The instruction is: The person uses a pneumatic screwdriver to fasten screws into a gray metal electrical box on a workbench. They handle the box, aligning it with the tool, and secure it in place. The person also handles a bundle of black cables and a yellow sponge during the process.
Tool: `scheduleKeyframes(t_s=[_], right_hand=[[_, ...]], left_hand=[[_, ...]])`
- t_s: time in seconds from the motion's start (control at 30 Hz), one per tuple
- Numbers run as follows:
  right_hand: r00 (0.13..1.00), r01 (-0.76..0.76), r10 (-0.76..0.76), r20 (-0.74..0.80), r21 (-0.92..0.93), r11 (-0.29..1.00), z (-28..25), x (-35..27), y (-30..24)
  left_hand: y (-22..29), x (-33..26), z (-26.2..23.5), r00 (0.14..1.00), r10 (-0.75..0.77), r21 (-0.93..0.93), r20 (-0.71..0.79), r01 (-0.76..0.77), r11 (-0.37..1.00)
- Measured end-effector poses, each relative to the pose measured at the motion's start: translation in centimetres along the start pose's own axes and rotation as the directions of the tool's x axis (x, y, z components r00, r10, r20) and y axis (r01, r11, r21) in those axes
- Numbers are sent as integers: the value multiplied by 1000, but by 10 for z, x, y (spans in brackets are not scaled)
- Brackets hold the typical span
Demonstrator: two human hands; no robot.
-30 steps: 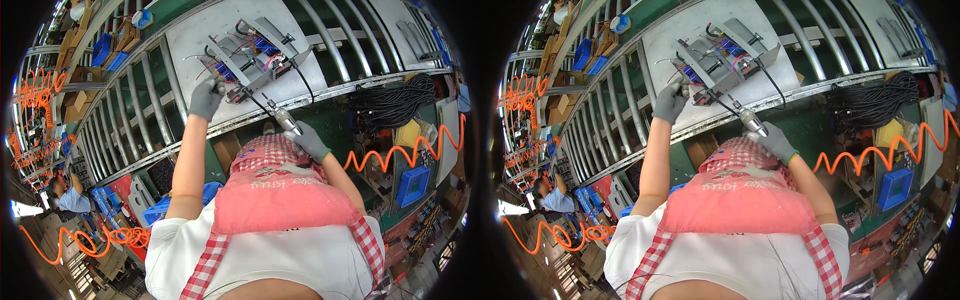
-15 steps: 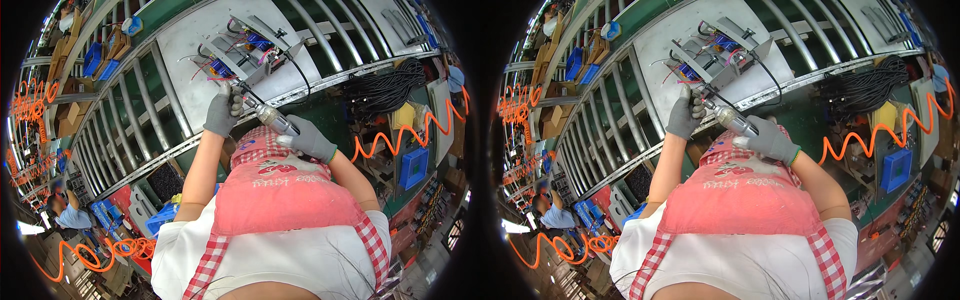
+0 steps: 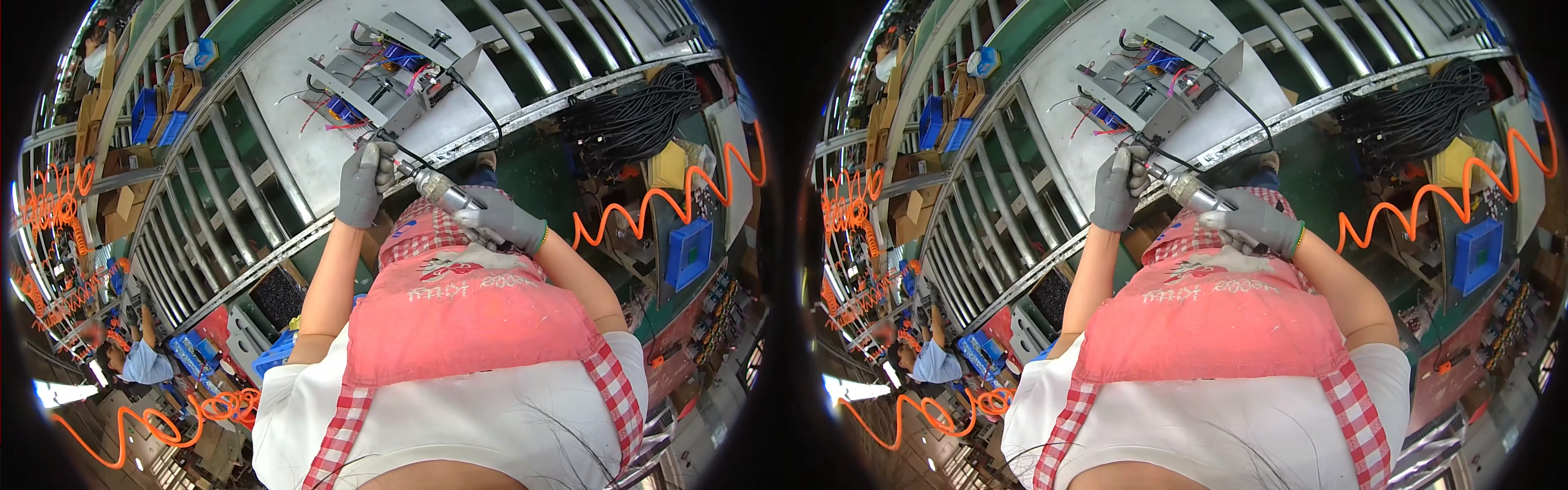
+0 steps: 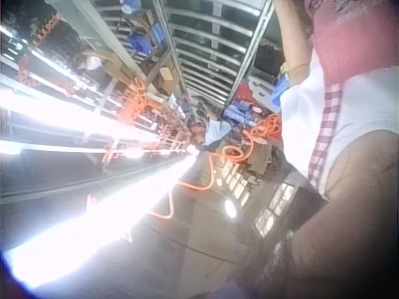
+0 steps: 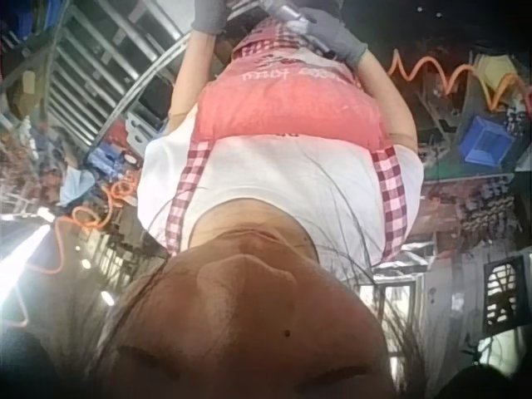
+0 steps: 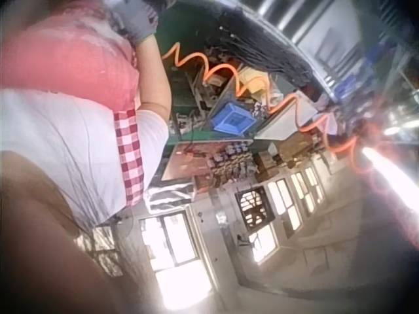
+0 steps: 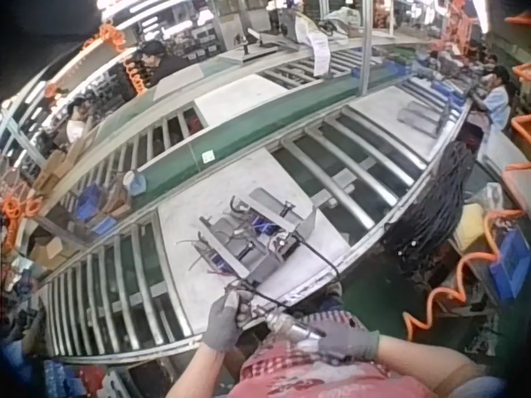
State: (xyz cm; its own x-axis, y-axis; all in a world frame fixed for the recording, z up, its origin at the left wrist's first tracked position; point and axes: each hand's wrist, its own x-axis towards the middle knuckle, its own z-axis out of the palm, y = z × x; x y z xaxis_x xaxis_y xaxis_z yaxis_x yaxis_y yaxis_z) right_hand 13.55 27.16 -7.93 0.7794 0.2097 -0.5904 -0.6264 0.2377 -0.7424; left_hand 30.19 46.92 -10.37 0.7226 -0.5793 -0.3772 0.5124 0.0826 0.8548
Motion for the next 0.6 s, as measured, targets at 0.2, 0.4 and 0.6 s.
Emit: scheduleKeyframes(t_s=[0.2, 0.4, 0.6], right_hand=[[986, -42, 27, -166, -86, 995, -5, 9, 7], [957, -75, 27, -288, -158, 985, -21, 43, 19], [959, -36, -22, -283, -199, 979, -22, 53, 21]], left_hand=[[-7, 11, 3, 985, 137, 626, -101, -45, 778], [7, 67, -2, 715, 650, 940, 257, -342, 6], [-4, 86, -18, 687, 559, 871, 465, -468, -150]])
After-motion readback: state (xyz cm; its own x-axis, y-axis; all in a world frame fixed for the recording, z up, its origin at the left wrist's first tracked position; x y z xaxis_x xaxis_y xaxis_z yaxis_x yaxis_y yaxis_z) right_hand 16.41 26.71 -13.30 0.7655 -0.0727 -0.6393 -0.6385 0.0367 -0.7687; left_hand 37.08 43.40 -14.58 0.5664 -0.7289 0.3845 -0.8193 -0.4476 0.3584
